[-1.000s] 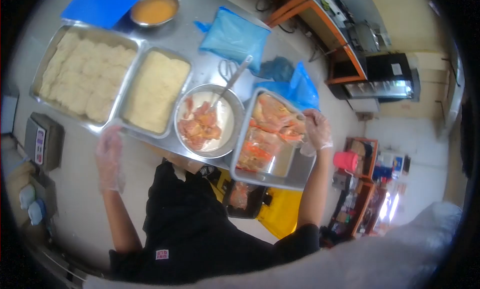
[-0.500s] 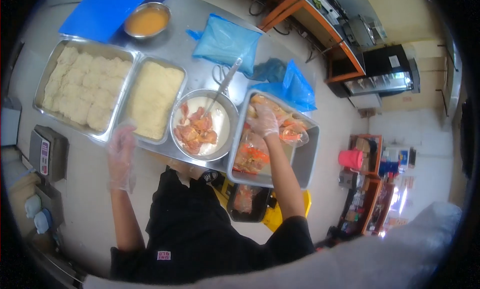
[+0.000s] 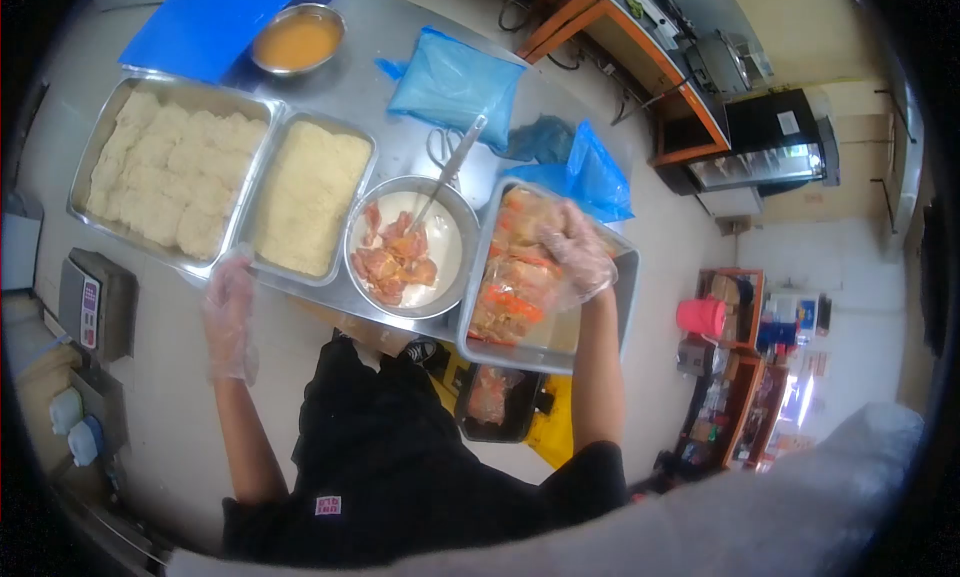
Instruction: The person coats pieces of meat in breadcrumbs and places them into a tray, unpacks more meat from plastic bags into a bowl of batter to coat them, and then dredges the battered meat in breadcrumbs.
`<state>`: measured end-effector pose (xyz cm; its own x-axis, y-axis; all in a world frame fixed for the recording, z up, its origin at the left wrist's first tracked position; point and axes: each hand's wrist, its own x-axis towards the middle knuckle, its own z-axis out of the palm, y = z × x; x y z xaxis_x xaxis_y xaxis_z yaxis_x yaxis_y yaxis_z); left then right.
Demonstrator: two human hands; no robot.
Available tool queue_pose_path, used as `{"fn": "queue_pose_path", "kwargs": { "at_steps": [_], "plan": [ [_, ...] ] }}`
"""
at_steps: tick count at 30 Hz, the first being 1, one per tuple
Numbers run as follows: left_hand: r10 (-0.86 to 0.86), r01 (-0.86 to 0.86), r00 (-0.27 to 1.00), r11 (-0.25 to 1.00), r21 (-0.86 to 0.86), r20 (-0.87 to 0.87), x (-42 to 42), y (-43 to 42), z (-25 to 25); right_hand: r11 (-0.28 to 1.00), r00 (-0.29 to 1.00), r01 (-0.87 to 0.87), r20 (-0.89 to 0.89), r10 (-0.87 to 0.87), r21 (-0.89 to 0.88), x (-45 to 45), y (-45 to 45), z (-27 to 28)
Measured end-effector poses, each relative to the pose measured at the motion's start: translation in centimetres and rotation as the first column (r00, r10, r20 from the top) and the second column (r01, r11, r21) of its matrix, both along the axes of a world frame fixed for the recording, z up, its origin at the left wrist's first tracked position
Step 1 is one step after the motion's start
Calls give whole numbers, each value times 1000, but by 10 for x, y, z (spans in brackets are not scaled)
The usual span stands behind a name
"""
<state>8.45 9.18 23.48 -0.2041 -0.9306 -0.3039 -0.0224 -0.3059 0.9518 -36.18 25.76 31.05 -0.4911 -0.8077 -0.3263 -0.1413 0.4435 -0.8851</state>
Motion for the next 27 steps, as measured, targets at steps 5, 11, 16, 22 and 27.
{"fn": "queue_pose_path", "kwargs": {
  "at_steps": [5, 11, 16, 22, 27],
  "plan": [
    [-61, 61, 998, 998, -23, 2, -12, 1, 5, 944, 965, -263, 67, 255, 198, 65, -34, -8],
    [-66, 67, 997, 997, -30, 43, -21, 6, 20, 979, 760, -135, -618, 201, 152, -34, 41, -26],
    [13, -13, 995, 1000, 4, 97, -22, 14, 10, 815, 726, -50, -540, 427, 577, -149, 105, -69],
    [-104, 106, 993, 994, -34, 65, -24, 25, 6, 213, 210, -179, -174, 962, 961, -195, 102, -147],
    [-93, 93, 995, 996, 1, 26, -32, 34, 11, 742, 904, 110, -377, 202, 661, -165, 99, -177]
  ]
}}
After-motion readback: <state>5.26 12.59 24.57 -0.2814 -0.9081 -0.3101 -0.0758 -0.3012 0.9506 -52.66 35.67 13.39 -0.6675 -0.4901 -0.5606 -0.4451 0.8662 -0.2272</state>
